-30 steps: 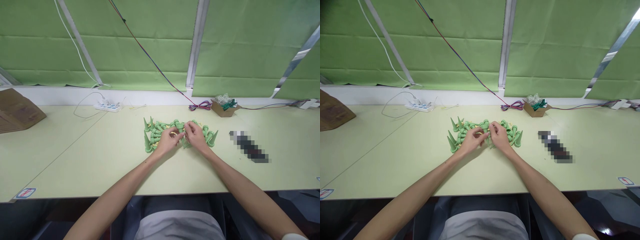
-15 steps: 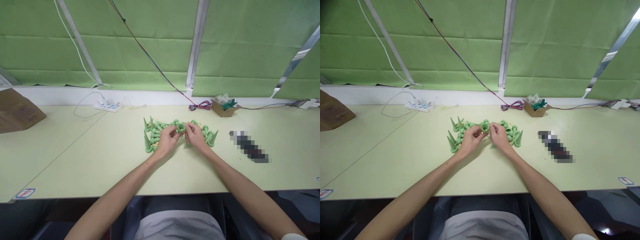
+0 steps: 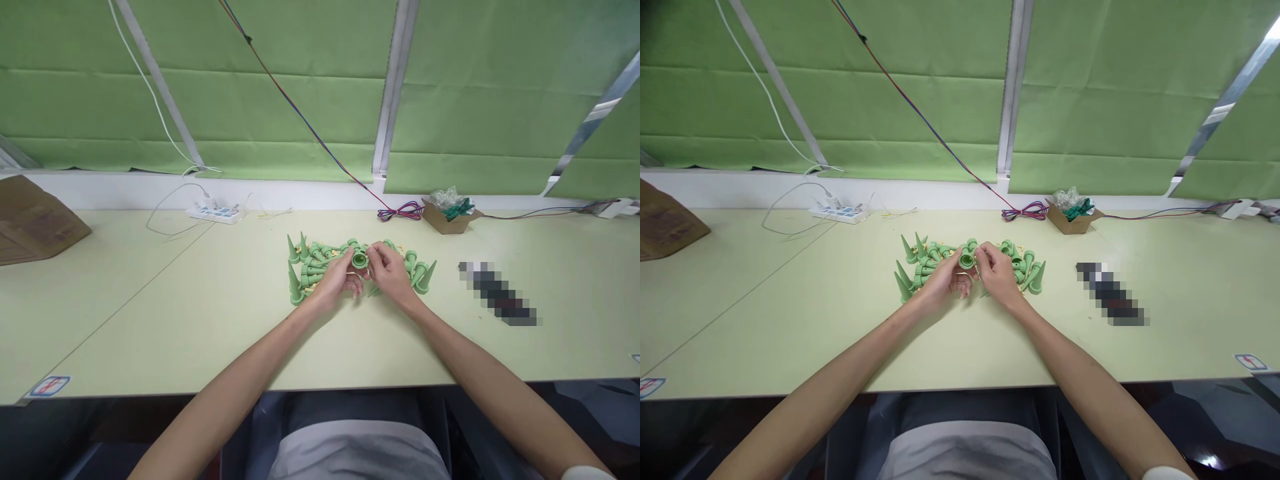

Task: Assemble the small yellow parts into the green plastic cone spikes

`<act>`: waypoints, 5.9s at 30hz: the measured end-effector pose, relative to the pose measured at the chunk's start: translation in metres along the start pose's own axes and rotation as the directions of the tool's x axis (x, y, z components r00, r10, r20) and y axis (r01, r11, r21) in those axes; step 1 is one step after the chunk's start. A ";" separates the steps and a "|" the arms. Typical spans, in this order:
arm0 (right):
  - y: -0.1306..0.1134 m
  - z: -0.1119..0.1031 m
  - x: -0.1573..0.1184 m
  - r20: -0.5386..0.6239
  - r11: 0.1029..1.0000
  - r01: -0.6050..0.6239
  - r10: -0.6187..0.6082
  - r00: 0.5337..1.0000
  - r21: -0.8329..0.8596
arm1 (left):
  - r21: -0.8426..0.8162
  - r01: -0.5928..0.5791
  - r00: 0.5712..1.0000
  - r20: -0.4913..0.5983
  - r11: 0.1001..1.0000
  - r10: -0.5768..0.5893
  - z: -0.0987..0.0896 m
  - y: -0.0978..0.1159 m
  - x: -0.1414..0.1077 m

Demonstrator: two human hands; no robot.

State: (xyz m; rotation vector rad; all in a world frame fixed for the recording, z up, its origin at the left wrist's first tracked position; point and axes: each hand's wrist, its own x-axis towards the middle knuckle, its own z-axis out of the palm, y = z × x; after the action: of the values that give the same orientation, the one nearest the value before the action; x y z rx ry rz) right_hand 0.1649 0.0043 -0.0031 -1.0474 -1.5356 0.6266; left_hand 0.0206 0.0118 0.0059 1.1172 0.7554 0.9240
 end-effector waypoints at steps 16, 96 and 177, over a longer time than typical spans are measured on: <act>0.001 -0.004 0.004 0.012 0.999 -0.050 0.050 0.999 -0.007 | 0.328 -0.224 0.975 0.067 0.918 0.214 -0.002 -0.002 -0.005; 0.004 0.001 0.006 0.023 0.978 -0.128 0.126 0.992 0.166 | 0.180 -0.106 0.993 -0.034 0.978 0.114 -0.003 -0.006 0.002; -0.004 -0.002 0.000 0.083 0.970 0.109 -0.093 0.992 -0.217 | 0.227 -0.136 0.987 -0.053 0.964 0.151 -0.007 0.006 -0.005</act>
State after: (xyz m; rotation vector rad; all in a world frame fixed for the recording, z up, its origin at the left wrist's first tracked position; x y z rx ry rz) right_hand 0.1655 0.0026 0.0004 -1.1142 -1.7409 0.4333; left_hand 0.0107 0.0111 0.0098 1.3565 0.8599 1.0227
